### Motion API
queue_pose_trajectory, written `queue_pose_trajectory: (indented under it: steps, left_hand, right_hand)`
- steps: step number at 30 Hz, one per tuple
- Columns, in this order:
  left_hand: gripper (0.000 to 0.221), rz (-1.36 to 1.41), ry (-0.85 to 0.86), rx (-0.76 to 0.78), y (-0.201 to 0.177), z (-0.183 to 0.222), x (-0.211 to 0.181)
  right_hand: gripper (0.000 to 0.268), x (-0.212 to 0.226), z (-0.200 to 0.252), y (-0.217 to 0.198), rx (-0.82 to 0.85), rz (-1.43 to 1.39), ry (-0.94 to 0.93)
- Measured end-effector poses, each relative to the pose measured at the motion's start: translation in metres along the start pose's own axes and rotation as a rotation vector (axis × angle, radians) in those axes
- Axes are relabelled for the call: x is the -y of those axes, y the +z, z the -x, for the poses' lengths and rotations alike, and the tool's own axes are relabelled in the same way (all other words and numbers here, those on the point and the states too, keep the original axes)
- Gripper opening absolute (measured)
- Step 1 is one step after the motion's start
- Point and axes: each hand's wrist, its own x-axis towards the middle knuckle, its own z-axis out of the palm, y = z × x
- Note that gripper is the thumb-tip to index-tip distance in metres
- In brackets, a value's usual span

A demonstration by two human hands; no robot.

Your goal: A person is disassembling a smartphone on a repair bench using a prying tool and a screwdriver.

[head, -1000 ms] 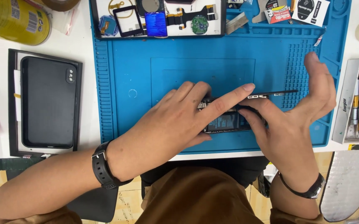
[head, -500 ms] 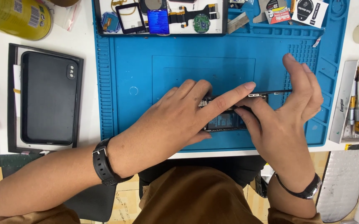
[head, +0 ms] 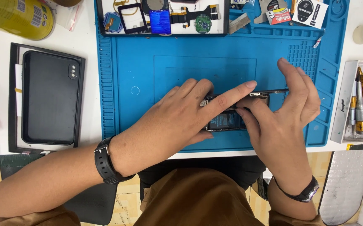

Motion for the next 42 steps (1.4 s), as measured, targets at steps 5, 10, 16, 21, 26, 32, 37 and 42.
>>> queue_pose_trajectory:
  steps: [5, 10, 16, 21, 26, 32, 37, 42]
  left_hand:
    - [0.101, 0.019, 0.006, -0.007, -0.001, 0.0, 0.0]
    - [0.101, 0.015, 0.009, -0.011, 0.0, 0.0, 0.0]
    - [0.102, 0.01, -0.005, -0.006, 0.0, -0.001, 0.0]
    - [0.102, 0.0, 0.009, -0.033, 0.001, 0.0, 0.0]
    - [0.102, 0.013, -0.001, -0.007, 0.0, 0.0, 0.0]
    - [0.103, 0.026, -0.003, -0.005, -0.001, -0.001, 0.0]
    - [0.101, 0.08, -0.006, 0.011, -0.003, -0.001, 0.0]
    - [0.1, 0.043, 0.002, 0.008, -0.003, -0.001, 0.0]
  right_hand:
    - [0.011, 0.002, 0.002, 0.0, -0.015, 0.059, 0.016]
    - [0.012, 0.002, 0.001, -0.001, 0.001, 0.053, 0.019]
    - [0.015, 0.004, 0.0, -0.002, 0.019, 0.087, 0.032]
    - [0.015, 0.005, 0.001, 0.001, -0.005, 0.094, 0.039]
    - [0.018, 0.002, 0.004, 0.002, -0.01, 0.093, 0.03]
    - [0.019, 0.0, 0.004, 0.005, -0.054, 0.11, -0.013]
    - [0.019, -0.001, 0.011, 0.015, -0.136, 0.158, -0.029]
    - [0.026, 0.0, 0.016, 0.023, -0.233, 0.149, -0.015]
